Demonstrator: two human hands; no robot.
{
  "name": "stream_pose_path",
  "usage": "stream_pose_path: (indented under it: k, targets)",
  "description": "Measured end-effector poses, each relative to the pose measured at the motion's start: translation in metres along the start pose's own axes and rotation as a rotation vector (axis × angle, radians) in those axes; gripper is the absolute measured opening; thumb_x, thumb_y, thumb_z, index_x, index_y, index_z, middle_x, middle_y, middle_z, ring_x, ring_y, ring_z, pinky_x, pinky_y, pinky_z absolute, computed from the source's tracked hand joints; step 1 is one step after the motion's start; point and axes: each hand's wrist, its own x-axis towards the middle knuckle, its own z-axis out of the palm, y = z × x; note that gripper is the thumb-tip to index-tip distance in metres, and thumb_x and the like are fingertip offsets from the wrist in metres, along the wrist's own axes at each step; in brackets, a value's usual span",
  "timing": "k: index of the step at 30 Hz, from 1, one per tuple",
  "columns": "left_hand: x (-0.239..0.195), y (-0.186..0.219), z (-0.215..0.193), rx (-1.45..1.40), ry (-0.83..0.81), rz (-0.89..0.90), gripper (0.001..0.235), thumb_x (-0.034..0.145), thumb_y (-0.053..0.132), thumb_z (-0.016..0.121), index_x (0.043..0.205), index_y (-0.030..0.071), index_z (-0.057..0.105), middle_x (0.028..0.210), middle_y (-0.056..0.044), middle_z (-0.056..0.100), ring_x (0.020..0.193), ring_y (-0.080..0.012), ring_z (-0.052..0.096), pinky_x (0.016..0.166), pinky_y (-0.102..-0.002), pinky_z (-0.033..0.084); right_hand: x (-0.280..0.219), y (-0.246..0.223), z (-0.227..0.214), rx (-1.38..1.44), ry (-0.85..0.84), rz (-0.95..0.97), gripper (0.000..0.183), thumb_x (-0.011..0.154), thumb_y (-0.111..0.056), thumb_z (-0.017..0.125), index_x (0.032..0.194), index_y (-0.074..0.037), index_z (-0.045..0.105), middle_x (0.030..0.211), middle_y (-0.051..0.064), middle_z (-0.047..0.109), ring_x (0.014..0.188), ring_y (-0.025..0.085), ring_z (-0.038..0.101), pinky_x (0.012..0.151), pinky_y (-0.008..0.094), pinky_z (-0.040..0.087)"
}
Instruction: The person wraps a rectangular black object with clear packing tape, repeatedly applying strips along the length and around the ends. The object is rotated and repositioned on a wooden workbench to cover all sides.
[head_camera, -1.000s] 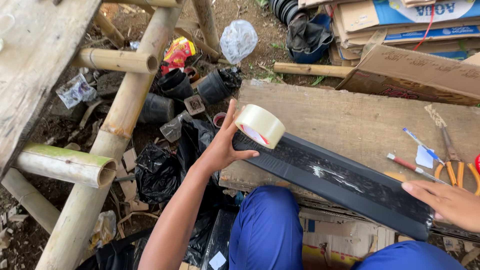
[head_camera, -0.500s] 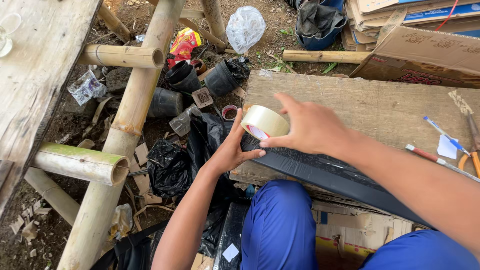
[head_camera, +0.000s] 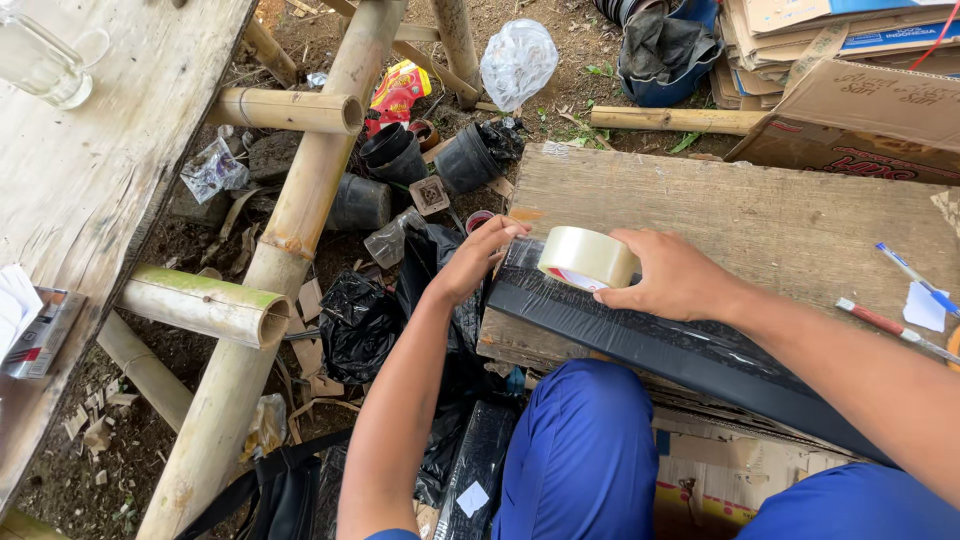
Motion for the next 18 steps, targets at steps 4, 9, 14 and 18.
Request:
stream_pose_path:
  k: [4, 9, 14, 18]
  targets:
    - [0.012, -0.014, 0.010, -0.059, 0.039, 0.091, 0.023, 0.110, 0.026, 0.050, 0.110, 0.007, 0.063, 0.114, -0.003, 0.069, 0.097, -0.0118, 0.057, 0.091, -0.030, 0.045, -0.006, 0.004, -0.001, 0.070, 0.026, -0.091, 0.063, 0.068, -0.040, 0.085, 0.116, -0.004, 0.066, 0.105, 0.021, 0.072, 0.099, 0.035, 0.070, 0.087, 0.045, 0.052]
    - [0.010, -0.031, 0.012, 0.026, 0.095, 0.184, 0.028, 0.112, 0.027, 0.045, 0.111, 0.008, 0.065, 0.102, 0.001, 0.063, 0.095, -0.0086, 0.056, 0.092, -0.025, 0.044, -0.008, -0.004, 0.000, 0.070, 0.025, -0.077, 0.056, 0.070, -0.041, 0.083, 0.108, -0.003, 0.065, 0.096, 0.022, 0.074, 0.095, 0.037, 0.070, 0.084, 0.047, 0.053]
    - [0.008, -0.024, 0.010, 0.203, 0.134, 0.260, 0.028, 0.114, 0.027, 0.044, 0.108, 0.007, 0.062, 0.102, 0.001, 0.058, 0.095, -0.0088, 0.052, 0.093, -0.025, 0.041, -0.042, 0.005, -0.035, 0.038, 0.037, -0.012, 0.058, 0.068, -0.049, 0.085, 0.103, -0.005, 0.067, 0.088, 0.020, 0.074, 0.083, 0.037, 0.074, 0.075, 0.047, 0.056]
    - [0.005, -0.016, 0.015, 0.158, 0.193, 0.102, 0.028, 0.113, 0.029, 0.042, 0.104, 0.009, 0.060, 0.097, -0.001, 0.060, 0.088, -0.0095, 0.051, 0.088, -0.025, 0.042, -0.097, 0.039, -0.067, -0.085, -0.074, 0.233, 0.053, 0.068, -0.052, 0.083, 0.101, -0.012, 0.071, 0.081, 0.016, 0.077, 0.079, 0.033, 0.076, 0.076, 0.046, 0.057]
